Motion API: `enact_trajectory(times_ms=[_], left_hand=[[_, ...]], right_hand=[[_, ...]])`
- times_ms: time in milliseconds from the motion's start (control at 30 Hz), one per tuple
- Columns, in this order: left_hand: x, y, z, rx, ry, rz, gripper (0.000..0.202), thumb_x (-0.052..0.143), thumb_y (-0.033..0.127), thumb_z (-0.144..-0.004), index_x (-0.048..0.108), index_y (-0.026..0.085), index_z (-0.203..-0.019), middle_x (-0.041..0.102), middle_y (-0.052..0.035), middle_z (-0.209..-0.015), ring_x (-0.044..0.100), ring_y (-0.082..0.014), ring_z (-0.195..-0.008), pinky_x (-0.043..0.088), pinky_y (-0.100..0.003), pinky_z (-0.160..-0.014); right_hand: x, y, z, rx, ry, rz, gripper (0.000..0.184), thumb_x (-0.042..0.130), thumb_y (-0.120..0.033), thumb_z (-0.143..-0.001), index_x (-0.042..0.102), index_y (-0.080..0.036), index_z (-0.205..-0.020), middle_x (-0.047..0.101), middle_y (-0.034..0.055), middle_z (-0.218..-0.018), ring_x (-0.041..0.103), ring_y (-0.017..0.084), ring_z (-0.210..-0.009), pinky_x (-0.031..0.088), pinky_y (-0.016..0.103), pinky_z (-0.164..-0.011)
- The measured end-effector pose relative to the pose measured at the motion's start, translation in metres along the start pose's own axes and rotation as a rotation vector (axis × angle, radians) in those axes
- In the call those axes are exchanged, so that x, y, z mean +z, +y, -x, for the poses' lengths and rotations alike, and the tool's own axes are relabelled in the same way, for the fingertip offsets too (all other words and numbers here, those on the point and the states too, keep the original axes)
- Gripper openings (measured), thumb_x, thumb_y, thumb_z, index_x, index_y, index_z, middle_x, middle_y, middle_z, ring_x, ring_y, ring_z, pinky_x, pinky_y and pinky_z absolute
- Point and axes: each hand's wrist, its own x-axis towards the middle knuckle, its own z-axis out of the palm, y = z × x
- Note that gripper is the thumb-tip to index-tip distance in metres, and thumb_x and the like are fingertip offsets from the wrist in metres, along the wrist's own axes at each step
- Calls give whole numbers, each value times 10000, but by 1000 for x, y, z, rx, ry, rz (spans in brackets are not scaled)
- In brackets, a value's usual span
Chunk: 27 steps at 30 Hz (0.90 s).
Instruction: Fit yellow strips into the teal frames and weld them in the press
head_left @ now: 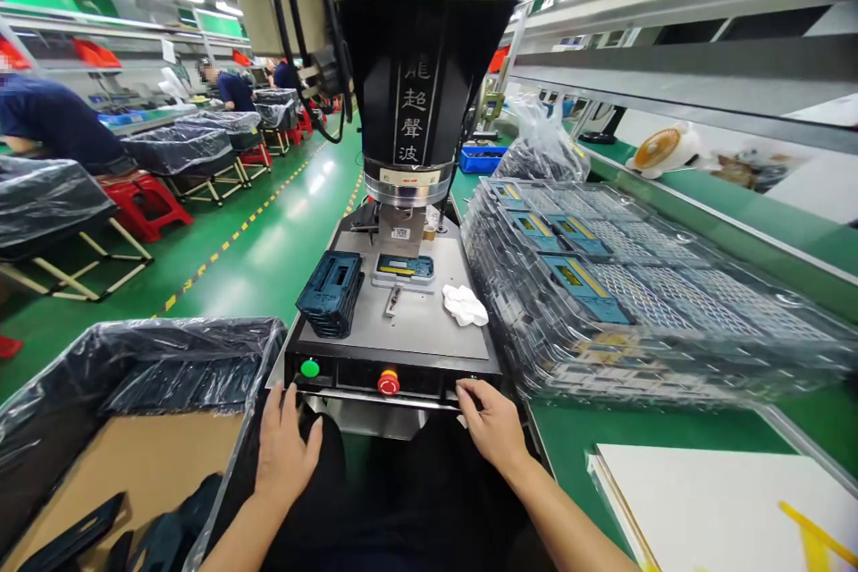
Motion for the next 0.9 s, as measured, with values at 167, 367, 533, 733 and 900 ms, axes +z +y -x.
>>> enact_trajectory(times_ms=[167,367,533,733,900], left_hand=[[7,36,-13,124,-45,24,629,458,342,-888,329,81,-1446,214,-204,-1552,176,-319,-1472,280,-483,-1176],[12,38,-14,91,-106,-6,633,491,322,-853,377,82,-1428,146,-205,-1583,130,-343,-1485,284,-510,-1176],[0,41,-16,79,-148,36,655,522,360,-835,389,113,-1427,141,-170,-1593,159,-329,-1483,302,-478,-1177],[-6,21,-20,-1,-29,117,563,465,423,-872,452,119,-1346,372,-191,-1456,333,-304,-1406,325,-473,-1162],[-2,-36,-23,-101,66,-43,642,440,505,-849,492,37,-1285,417,-247,-1377,360,-350,-1367,351,-488,-1124]], right_hand=[[1,15,6,48,23,1,273,450,-376,-945,672,-243,-861,695,56,-813,682,262,-768,565,395,-684],[7,18,6,6,11,18,226,452,-316,-943,652,-231,-881,660,59,-801,656,254,-753,555,412,-689],[4,16,7,-11,-32,35,190,503,-328,-912,661,-225,-938,633,68,-827,644,266,-790,555,419,-692],[0,8,10,-5,-25,-99,258,438,-298,-964,639,-227,-819,611,29,-723,599,202,-660,485,329,-627],[3,10,11,14,-4,-149,249,460,-282,-951,638,-215,-790,592,12,-687,566,172,-626,430,290,-603]])
